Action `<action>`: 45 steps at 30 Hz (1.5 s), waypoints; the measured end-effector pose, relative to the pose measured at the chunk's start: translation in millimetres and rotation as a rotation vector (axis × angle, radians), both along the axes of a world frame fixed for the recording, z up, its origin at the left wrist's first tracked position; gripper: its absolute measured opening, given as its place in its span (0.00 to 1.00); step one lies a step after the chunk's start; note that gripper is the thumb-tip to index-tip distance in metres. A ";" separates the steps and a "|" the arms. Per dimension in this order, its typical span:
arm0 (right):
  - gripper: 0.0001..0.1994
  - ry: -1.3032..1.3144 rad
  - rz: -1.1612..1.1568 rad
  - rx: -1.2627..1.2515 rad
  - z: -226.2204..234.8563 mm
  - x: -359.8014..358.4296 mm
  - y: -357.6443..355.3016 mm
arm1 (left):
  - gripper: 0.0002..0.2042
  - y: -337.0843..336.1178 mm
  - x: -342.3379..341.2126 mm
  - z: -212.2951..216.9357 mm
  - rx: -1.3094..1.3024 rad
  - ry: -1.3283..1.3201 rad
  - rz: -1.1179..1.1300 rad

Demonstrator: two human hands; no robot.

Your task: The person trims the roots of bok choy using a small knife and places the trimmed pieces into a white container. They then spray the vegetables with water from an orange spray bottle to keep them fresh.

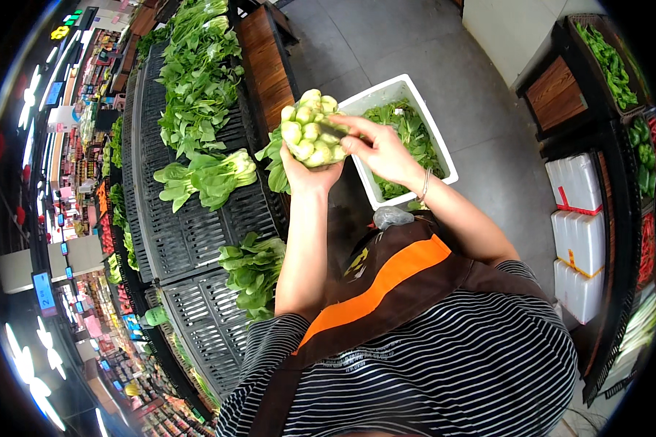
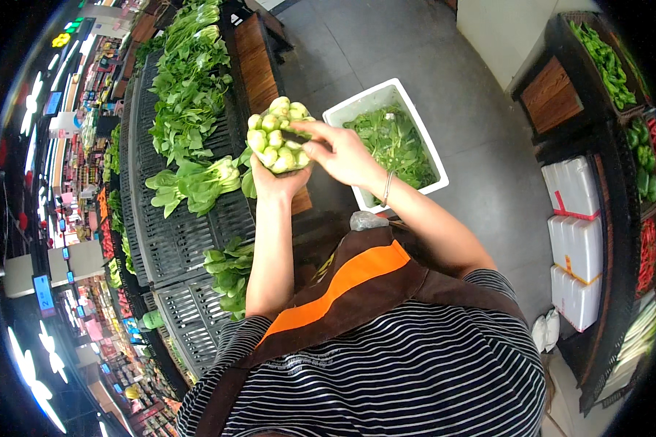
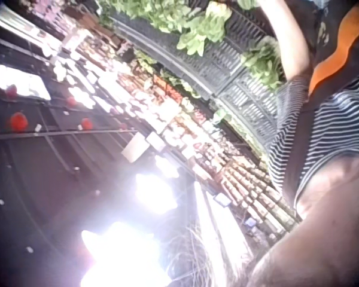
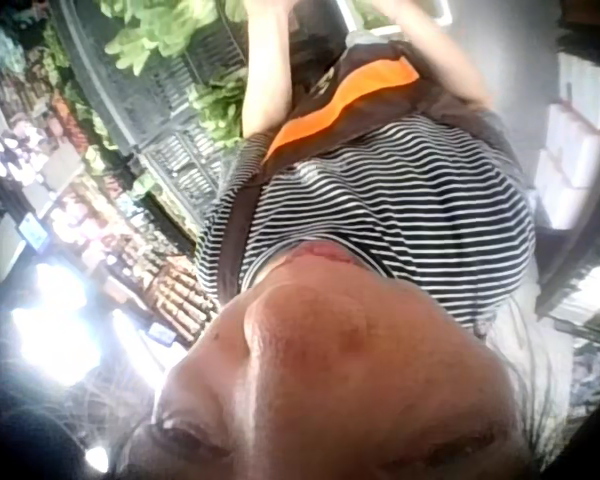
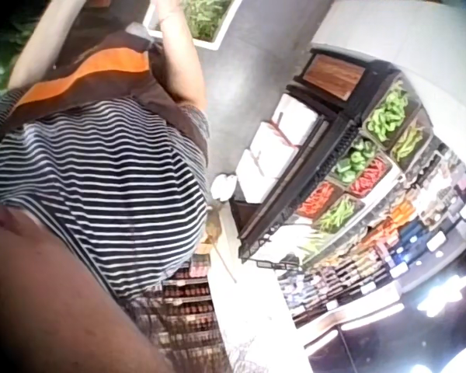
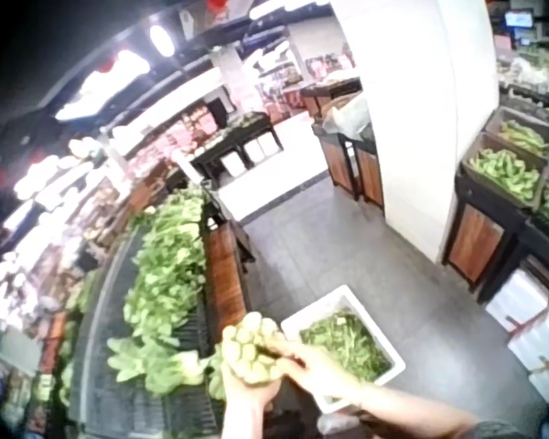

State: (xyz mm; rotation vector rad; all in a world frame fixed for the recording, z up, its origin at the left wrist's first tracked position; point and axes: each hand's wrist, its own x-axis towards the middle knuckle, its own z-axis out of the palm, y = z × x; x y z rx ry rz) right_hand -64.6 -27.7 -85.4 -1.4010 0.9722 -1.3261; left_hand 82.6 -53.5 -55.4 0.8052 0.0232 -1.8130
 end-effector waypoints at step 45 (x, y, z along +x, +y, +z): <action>0.24 -0.113 -0.127 0.186 27.0 -31.0 39.5 | 0.29 26.3 -75.4 6.1 -0.089 -0.134 0.057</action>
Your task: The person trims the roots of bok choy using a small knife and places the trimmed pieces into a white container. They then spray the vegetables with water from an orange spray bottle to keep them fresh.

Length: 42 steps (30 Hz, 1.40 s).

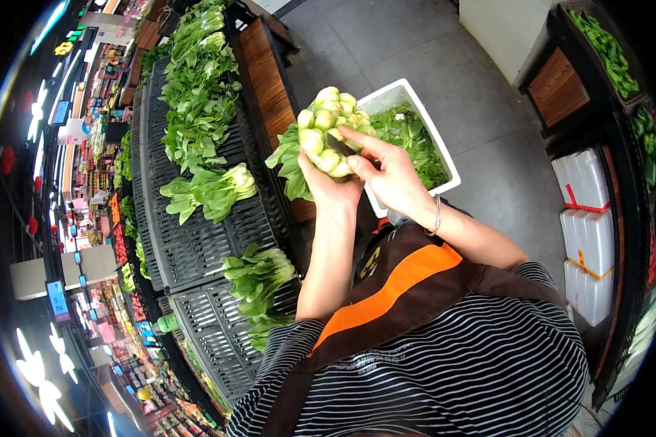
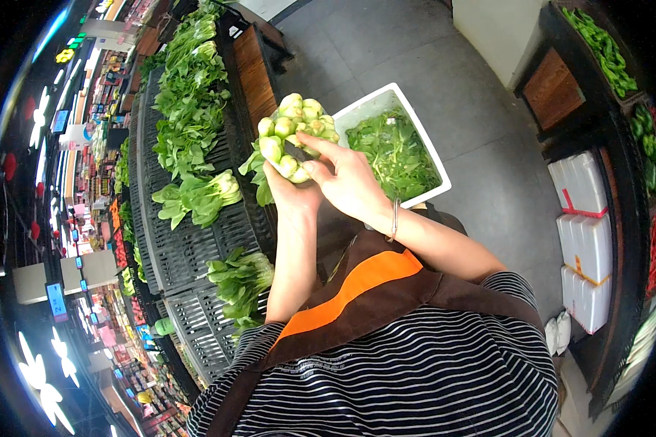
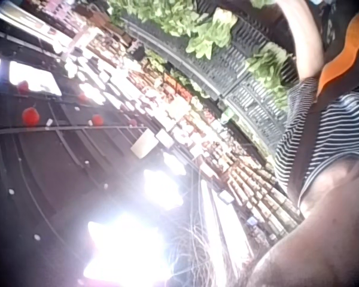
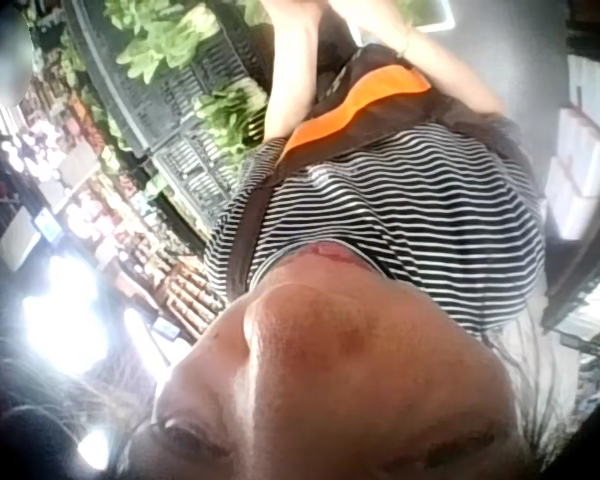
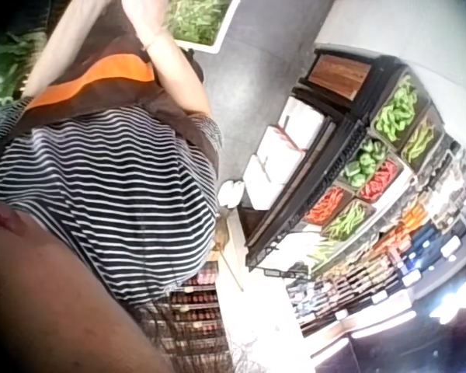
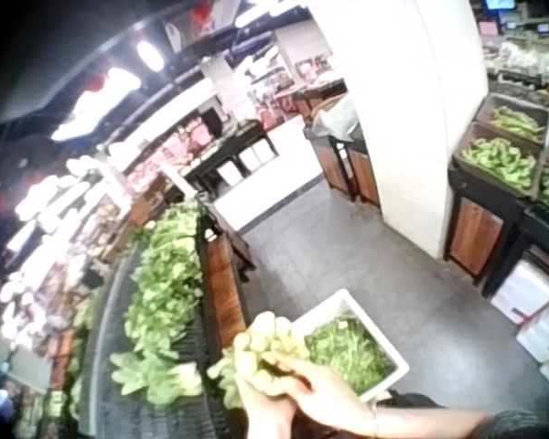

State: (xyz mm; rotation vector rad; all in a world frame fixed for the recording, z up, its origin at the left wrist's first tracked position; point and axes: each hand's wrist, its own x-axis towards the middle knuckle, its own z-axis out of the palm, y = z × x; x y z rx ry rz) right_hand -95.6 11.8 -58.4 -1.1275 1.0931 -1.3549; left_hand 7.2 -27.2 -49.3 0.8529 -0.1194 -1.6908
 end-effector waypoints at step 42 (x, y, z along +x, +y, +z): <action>0.17 0.314 0.121 -0.430 8.4 -65.5 -51.2 | 0.24 10.7 34.7 30.8 0.028 0.220 -0.210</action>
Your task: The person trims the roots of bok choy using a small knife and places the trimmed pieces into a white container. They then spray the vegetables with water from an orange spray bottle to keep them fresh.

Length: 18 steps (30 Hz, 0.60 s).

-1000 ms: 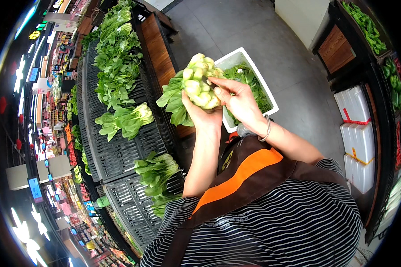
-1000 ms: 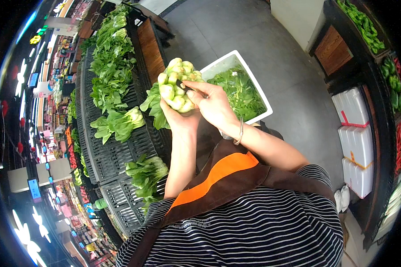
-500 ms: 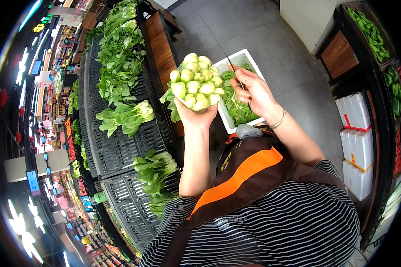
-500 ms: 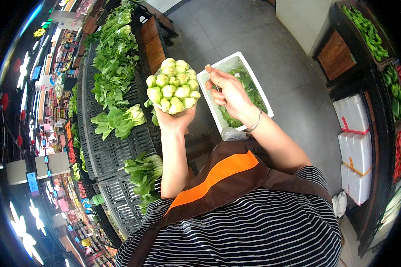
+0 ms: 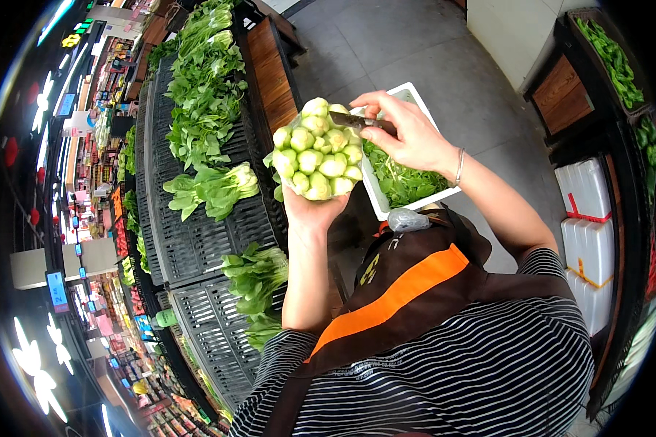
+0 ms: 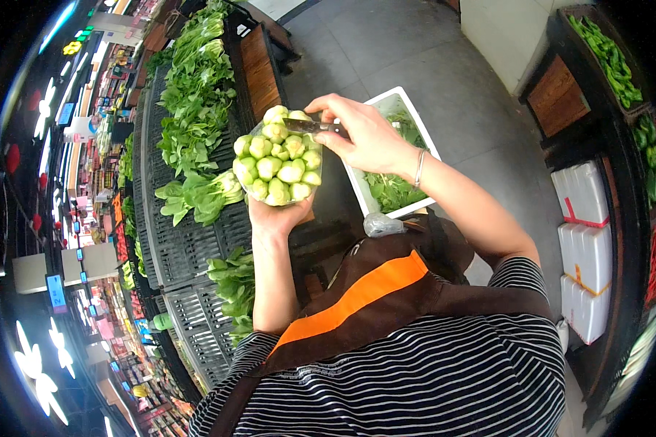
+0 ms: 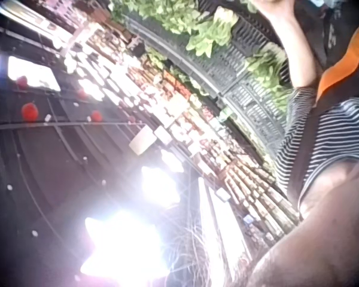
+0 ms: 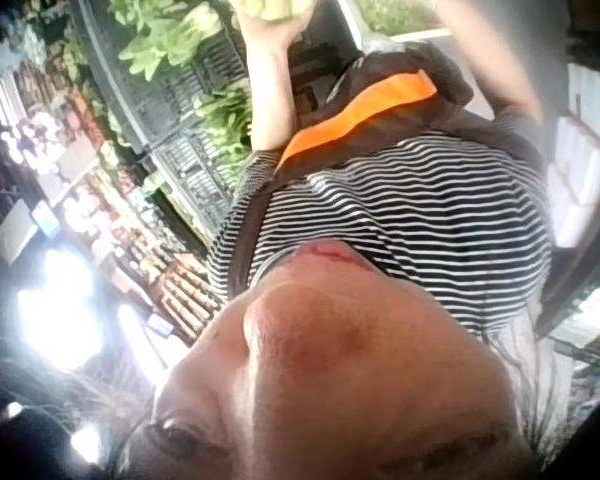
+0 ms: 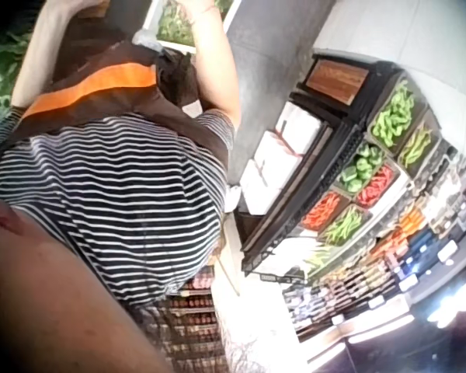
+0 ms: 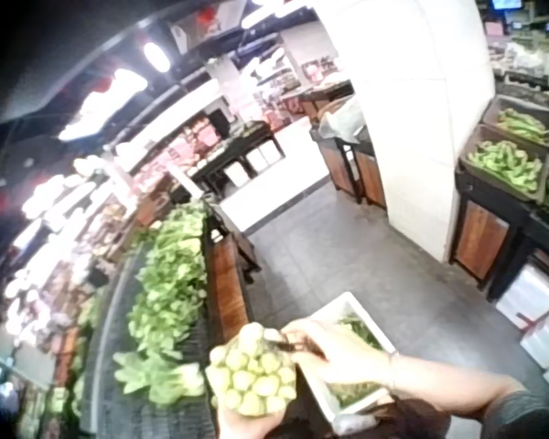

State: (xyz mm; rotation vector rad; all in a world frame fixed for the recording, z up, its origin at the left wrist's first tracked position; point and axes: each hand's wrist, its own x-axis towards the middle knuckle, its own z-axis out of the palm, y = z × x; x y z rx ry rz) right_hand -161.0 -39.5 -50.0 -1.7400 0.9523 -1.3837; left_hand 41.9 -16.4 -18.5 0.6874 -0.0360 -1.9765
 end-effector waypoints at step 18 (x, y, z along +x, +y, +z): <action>0.12 0.181 0.315 0.181 40.9 -7.4 7.9 | 0.20 11.2 41.3 -23.3 -0.183 0.116 -0.193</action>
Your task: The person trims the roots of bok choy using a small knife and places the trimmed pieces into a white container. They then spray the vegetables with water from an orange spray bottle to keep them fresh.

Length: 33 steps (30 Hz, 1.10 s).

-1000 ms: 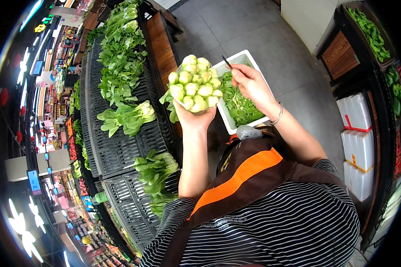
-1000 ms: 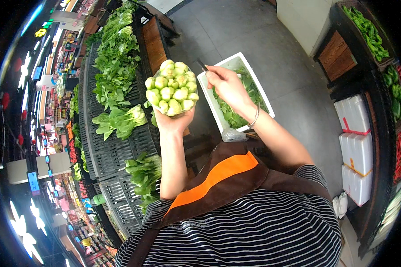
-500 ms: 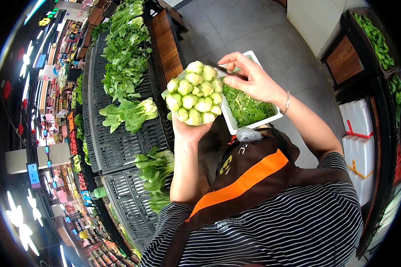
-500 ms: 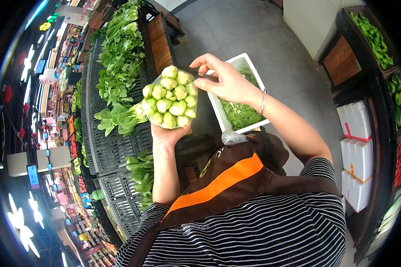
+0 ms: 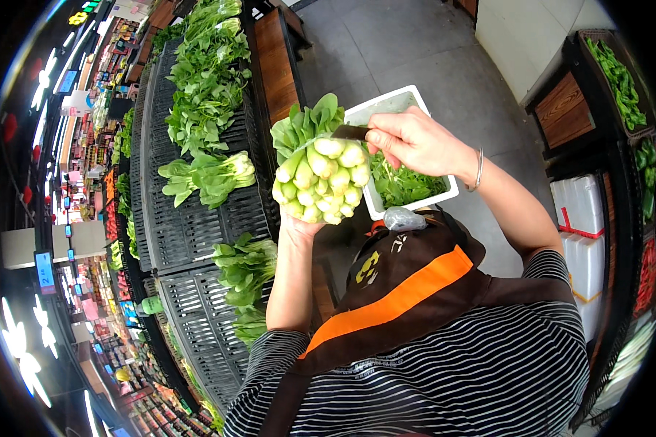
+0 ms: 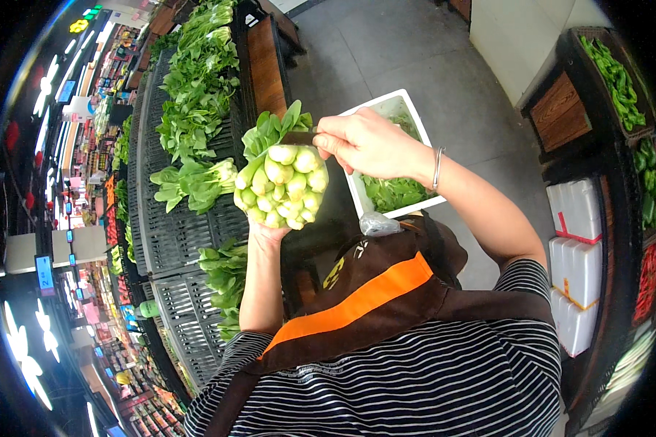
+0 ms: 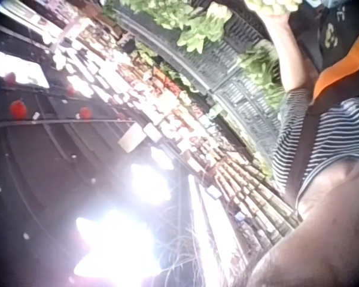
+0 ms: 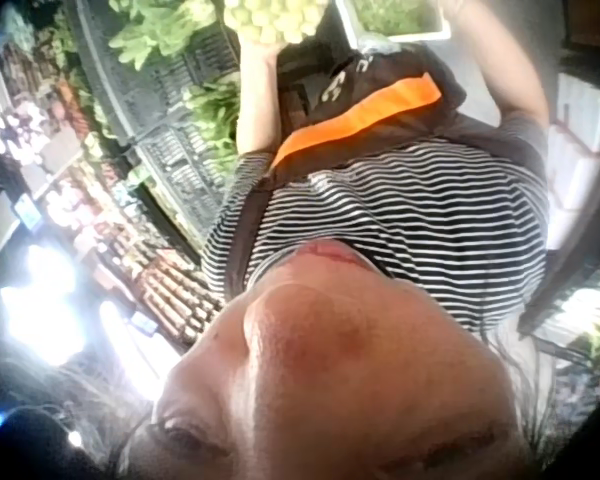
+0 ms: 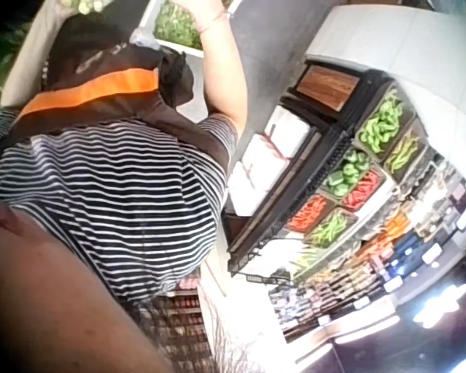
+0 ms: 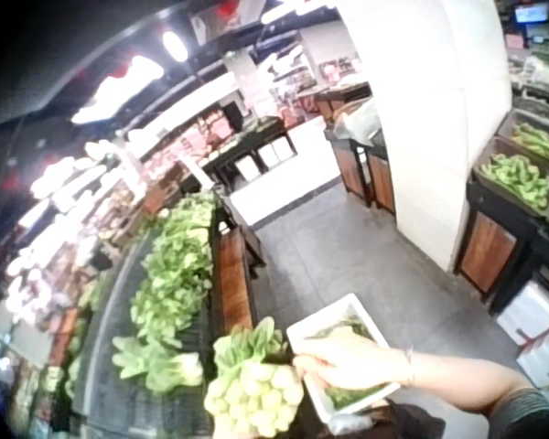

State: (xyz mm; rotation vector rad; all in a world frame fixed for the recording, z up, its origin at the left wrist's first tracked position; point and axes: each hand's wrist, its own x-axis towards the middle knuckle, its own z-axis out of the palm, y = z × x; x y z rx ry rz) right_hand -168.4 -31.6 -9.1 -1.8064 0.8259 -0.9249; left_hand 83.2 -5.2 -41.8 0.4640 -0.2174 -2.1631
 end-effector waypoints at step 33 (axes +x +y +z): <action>0.10 0.414 0.161 -0.023 -36.2 -5.0 81.0 | 0.24 82.5 2.8 -45.7 0.576 0.037 -0.209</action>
